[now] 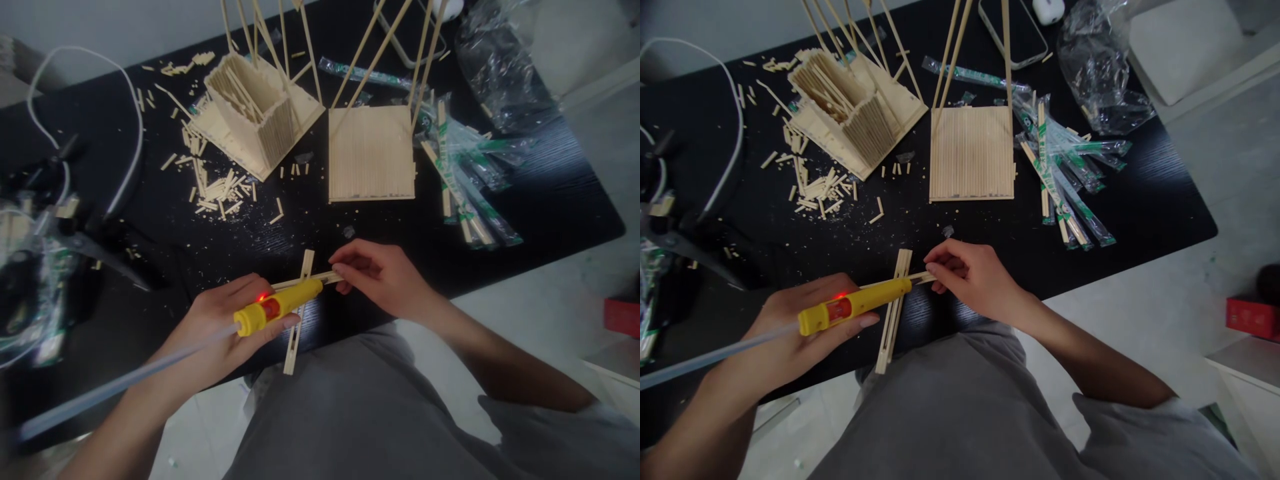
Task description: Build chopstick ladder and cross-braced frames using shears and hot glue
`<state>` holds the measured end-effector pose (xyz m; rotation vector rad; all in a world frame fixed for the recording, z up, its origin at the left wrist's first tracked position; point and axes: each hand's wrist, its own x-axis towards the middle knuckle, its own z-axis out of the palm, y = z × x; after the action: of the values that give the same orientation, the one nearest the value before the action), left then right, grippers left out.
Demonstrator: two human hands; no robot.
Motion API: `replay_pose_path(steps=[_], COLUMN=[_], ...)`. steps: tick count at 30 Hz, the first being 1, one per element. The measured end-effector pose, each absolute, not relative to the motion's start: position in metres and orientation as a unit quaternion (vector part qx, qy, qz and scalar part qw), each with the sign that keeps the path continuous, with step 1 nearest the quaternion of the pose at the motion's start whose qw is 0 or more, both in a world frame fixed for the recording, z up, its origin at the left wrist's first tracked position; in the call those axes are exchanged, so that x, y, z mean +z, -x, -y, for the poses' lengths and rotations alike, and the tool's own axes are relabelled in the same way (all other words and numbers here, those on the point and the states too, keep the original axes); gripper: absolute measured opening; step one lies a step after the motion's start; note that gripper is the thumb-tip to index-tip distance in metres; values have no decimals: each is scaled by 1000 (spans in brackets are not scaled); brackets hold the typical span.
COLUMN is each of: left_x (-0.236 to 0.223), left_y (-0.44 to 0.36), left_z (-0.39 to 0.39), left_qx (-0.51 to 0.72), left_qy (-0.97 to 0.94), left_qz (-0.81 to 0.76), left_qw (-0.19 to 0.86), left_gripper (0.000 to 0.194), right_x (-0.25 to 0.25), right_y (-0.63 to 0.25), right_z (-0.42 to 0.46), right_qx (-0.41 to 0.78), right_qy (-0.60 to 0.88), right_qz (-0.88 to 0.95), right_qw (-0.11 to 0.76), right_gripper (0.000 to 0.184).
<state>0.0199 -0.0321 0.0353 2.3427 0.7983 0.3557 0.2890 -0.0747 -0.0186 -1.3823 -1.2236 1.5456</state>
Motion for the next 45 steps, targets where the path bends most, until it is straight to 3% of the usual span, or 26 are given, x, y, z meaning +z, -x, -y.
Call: replay_pose_path(steps=[13,32,35,38,45], left_x=[37,34,31,24,-4], left_y=[-20,-15,3,21,23], left_z=[33,32,35,42,63], left_qx=[124,146,187,335,397], left_qy=[-899,-870,-797,-594,-460], left_qz=[-278,-322,-430,-593,-653], left_qw=[316,344,380,428,452], left_gripper=[17,18,11,14,20], right_x=[-20,-20,-21,-21,-20], right_y=[-289,-289,-289,-290,-290], right_z=[76,75,76,76,76], right_qx=[601,605,606,604,582], right_qy=[538,529,527,528,543], right_qz=[471,471,470,472,485], right_qw=[356,364,366,365,363], right_gripper=[14,14,15,15,17])
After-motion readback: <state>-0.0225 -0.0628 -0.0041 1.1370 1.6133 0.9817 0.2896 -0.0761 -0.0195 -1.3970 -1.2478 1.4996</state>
